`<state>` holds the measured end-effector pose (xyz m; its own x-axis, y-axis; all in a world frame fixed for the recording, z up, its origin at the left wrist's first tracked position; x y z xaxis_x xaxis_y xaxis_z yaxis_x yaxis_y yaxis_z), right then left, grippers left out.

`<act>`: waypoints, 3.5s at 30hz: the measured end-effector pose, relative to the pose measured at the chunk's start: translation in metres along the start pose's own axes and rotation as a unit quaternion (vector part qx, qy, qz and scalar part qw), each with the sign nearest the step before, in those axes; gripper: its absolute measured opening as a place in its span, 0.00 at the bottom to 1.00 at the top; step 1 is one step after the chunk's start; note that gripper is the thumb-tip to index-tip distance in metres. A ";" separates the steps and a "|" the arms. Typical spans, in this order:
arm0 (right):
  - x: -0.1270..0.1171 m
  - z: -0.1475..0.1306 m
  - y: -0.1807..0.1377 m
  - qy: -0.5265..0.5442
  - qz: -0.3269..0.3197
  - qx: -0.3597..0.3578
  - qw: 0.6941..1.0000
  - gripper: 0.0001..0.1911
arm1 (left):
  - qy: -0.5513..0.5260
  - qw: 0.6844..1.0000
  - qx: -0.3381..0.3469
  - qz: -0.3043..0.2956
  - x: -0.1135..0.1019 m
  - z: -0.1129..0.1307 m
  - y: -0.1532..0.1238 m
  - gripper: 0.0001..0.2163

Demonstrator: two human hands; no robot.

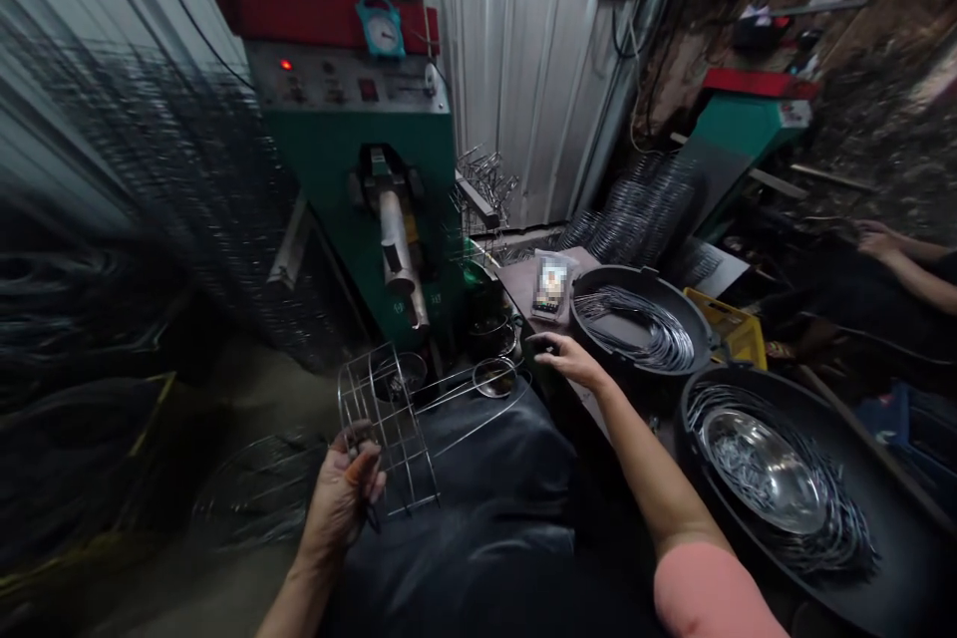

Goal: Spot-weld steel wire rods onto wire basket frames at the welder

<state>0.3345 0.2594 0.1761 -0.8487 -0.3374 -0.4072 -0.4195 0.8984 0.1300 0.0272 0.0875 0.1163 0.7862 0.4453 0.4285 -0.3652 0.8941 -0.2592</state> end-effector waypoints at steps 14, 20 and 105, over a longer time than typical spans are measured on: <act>0.109 -0.051 0.049 -0.092 -0.068 -0.113 0.987 0.09 | -0.002 0.999 -0.017 0.031 0.013 -0.001 0.046 0.25; 0.100 -0.043 0.077 -0.099 0.035 -0.091 0.990 0.11 | -0.010 0.999 -0.027 0.035 0.015 0.001 0.072 0.26; 0.099 -0.021 0.156 -0.163 0.038 -0.122 0.978 0.18 | -0.080 0.995 -0.009 0.064 0.036 0.016 0.164 0.25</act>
<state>0.1783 0.3605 0.1753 -0.7489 -0.1294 -0.6499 -0.4584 0.8094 0.3671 -0.0124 0.2504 0.1033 0.6446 0.5578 0.5229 -0.4465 0.8298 -0.3347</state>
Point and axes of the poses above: each hand's wrist, its own y-axis towards the middle knuckle, its own x-axis out of the palm, z = x × y, the point moved 10 cm from there along y, towards the middle knuckle, and after that the axes turned 1 degree about x, right-handed, at the moved point
